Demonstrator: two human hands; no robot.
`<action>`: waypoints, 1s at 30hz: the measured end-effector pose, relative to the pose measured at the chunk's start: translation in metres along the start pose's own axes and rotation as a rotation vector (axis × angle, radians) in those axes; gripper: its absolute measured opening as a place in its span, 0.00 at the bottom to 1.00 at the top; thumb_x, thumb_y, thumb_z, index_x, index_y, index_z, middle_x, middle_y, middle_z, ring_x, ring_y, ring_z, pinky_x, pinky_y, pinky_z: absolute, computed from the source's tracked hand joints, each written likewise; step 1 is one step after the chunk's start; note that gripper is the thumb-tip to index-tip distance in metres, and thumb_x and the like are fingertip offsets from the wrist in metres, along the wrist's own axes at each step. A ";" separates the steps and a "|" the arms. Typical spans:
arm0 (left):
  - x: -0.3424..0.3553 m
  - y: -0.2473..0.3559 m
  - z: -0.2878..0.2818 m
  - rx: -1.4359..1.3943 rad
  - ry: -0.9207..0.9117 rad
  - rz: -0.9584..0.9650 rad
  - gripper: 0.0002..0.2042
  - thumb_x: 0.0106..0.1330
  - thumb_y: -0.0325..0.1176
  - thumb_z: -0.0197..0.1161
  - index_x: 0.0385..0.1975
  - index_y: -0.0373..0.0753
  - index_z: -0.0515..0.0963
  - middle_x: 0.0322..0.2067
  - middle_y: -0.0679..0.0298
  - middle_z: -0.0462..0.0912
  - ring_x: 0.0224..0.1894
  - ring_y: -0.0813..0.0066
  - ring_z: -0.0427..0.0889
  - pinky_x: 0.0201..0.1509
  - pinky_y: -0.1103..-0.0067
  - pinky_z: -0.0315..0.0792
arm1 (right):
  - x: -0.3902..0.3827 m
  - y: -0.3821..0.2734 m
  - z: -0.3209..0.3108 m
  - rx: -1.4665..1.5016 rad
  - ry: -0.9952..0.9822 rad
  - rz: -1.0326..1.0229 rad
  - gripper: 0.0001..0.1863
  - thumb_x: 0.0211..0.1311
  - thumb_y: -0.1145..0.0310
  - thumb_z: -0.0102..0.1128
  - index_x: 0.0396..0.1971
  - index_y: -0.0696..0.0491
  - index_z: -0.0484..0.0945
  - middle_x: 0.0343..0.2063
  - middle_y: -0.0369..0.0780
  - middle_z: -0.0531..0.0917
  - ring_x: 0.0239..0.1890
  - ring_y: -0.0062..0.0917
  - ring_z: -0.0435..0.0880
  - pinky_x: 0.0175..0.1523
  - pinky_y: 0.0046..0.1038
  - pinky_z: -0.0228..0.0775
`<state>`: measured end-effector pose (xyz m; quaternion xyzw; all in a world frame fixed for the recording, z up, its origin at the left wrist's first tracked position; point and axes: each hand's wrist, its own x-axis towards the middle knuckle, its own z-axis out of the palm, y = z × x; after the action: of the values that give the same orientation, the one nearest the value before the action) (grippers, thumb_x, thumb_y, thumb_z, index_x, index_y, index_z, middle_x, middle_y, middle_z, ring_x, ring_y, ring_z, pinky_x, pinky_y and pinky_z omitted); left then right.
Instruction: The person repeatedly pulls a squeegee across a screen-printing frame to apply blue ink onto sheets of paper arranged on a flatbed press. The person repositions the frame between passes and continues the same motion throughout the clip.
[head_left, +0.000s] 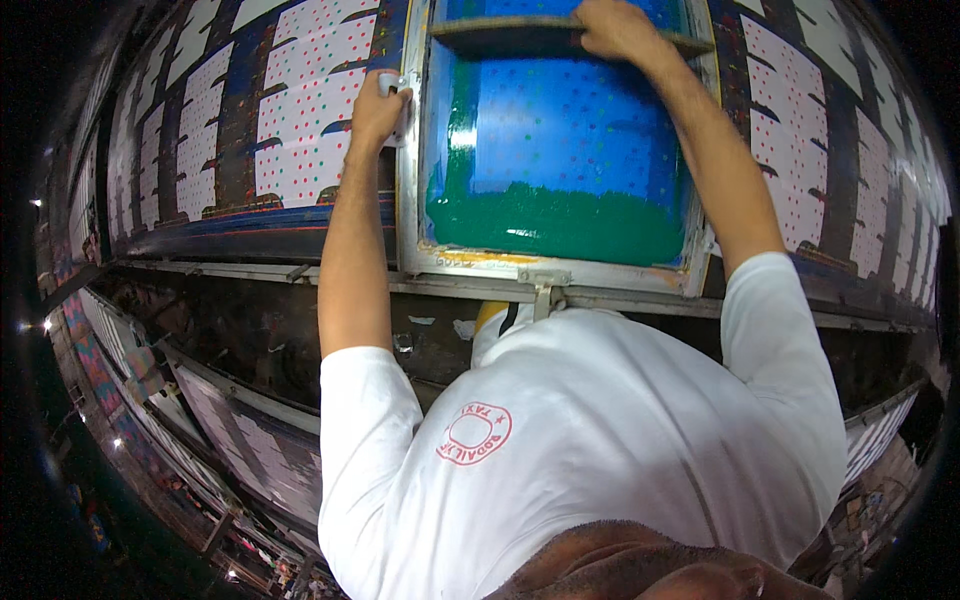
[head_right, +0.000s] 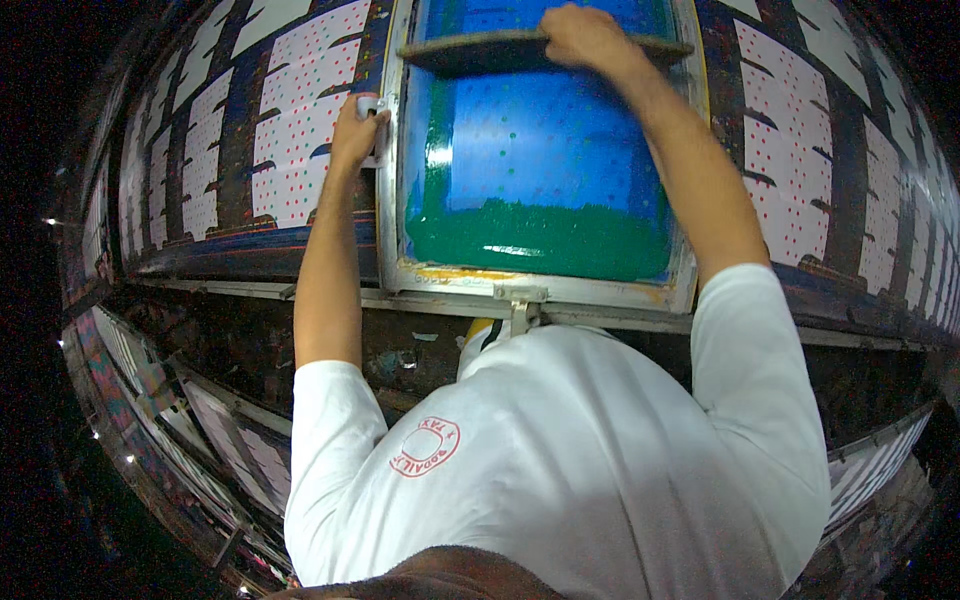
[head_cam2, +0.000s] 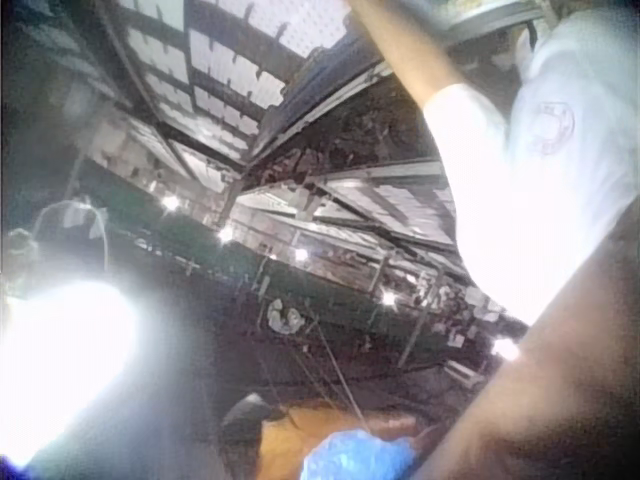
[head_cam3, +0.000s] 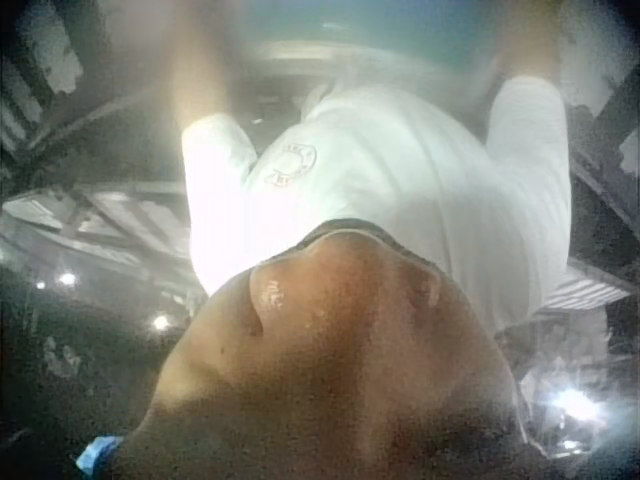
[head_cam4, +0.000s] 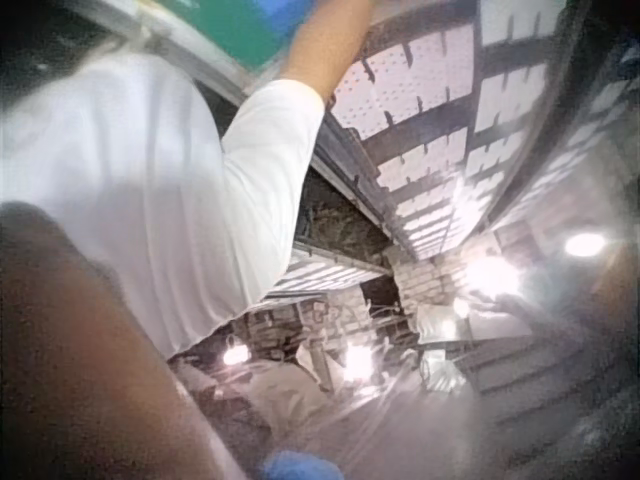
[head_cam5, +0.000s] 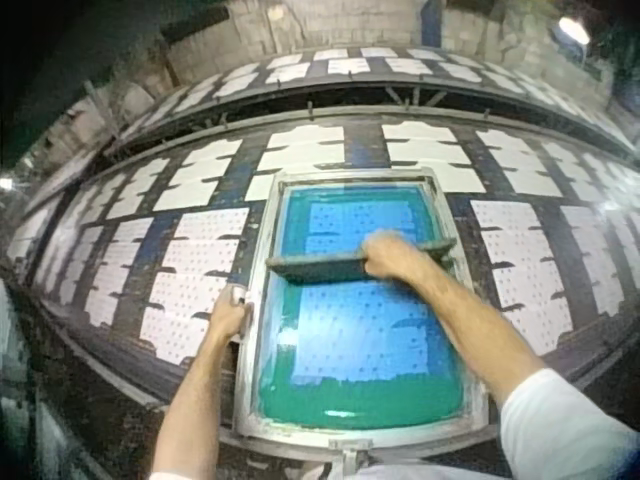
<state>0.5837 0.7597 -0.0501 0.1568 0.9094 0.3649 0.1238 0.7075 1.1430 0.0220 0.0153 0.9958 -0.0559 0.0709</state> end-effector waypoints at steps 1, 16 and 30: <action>0.002 -0.002 0.000 0.021 -0.011 -0.029 0.22 0.59 0.39 0.73 0.53 0.41 0.79 0.44 0.54 0.86 0.48 0.58 0.86 0.55 0.67 0.77 | -0.027 -0.017 0.002 0.034 0.003 0.019 0.13 0.52 0.68 0.67 0.40 0.52 0.88 0.37 0.50 0.89 0.43 0.47 0.89 0.49 0.49 0.82; 0.009 -0.005 0.004 0.052 0.005 0.030 0.25 0.60 0.45 0.71 0.54 0.40 0.78 0.48 0.49 0.86 0.52 0.51 0.85 0.58 0.63 0.77 | -0.259 -0.195 0.035 0.127 0.099 0.215 0.18 0.51 0.74 0.69 0.45 0.50 0.87 0.35 0.43 0.88 0.41 0.38 0.89 0.44 0.42 0.83; 0.012 -0.011 0.007 0.086 0.089 0.035 0.28 0.74 0.56 0.53 0.57 0.36 0.78 0.53 0.44 0.84 0.59 0.45 0.81 0.64 0.61 0.72 | -0.314 -0.219 0.052 0.221 0.049 0.124 0.32 0.48 0.82 0.66 0.59 0.56 0.78 0.55 0.44 0.82 0.59 0.38 0.81 0.62 0.36 0.77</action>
<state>0.5728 0.7615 -0.0642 0.1616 0.9259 0.3343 0.0697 1.0168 0.9128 0.0400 0.0859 0.9821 -0.1606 0.0477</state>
